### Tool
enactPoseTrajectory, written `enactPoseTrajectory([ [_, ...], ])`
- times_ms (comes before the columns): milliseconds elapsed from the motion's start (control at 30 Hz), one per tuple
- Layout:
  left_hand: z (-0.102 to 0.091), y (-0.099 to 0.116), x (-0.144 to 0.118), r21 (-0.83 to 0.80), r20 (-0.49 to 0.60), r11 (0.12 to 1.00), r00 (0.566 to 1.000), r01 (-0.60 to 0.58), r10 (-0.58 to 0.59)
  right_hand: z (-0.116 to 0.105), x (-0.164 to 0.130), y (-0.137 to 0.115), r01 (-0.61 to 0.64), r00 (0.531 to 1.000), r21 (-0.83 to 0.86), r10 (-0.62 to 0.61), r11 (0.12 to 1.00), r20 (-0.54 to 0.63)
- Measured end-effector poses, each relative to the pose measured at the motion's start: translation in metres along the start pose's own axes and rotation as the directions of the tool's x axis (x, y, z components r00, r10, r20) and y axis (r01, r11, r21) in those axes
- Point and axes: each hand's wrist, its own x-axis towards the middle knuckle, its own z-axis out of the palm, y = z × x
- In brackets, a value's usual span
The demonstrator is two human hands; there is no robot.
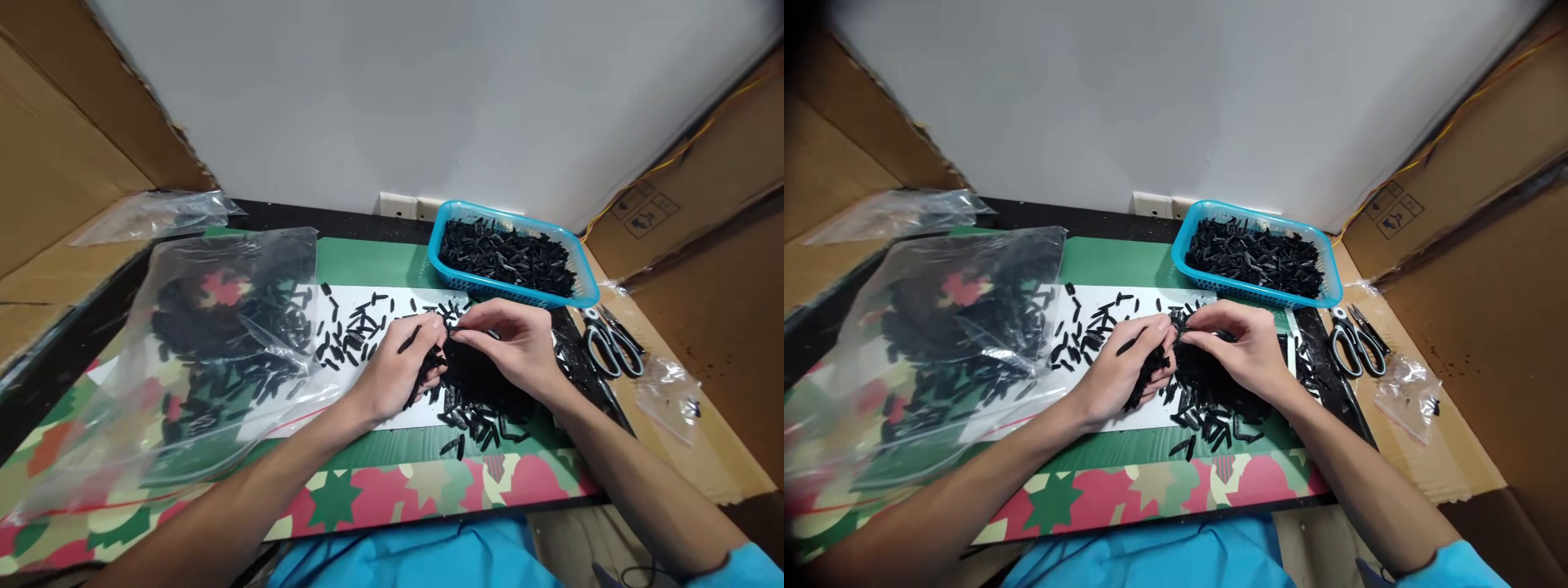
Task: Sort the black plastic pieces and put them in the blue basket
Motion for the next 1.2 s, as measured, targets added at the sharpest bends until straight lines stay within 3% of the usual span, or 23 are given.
enactPoseTrajectory([
  [167,0.0003,-0.0020,0.0002,0.079,-0.002,0.996,0.999,-0.038,0.039,0.0037,0.0001,-0.0008,-0.024,1.000,0.044,0.023,0.999,0.021],
  [367,-0.0038,-0.0015,0.0008,0.264,-0.021,0.963,0.998,-0.049,0.057,0.0011,0.0001,-0.0015,0.036,0.998,-0.085,-0.031,0.996,0.057],
  [533,-0.0059,-0.0017,0.0021,0.324,-0.032,0.944,0.996,-0.068,0.083,0.0012,0.0017,-0.0015,0.050,0.997,-0.102,-0.044,0.994,0.057],
  [767,-0.0058,-0.0020,0.0015,0.223,-0.034,0.973,0.997,-0.065,0.075,0.0025,0.0027,-0.0057,0.005,0.996,-0.109,0.006,0.994,0.093],
  [1000,-0.0045,-0.0015,0.0009,0.169,-0.044,0.983,0.996,-0.068,0.077,0.0041,0.0014,-0.0040,-0.084,0.993,0.050,0.079,0.995,0.090],
  [1200,-0.0033,0.0000,0.0009,0.107,-0.050,0.994,0.998,-0.038,0.044,0.0045,0.0014,-0.0025,-0.074,0.995,0.093,0.066,0.993,0.080],
])
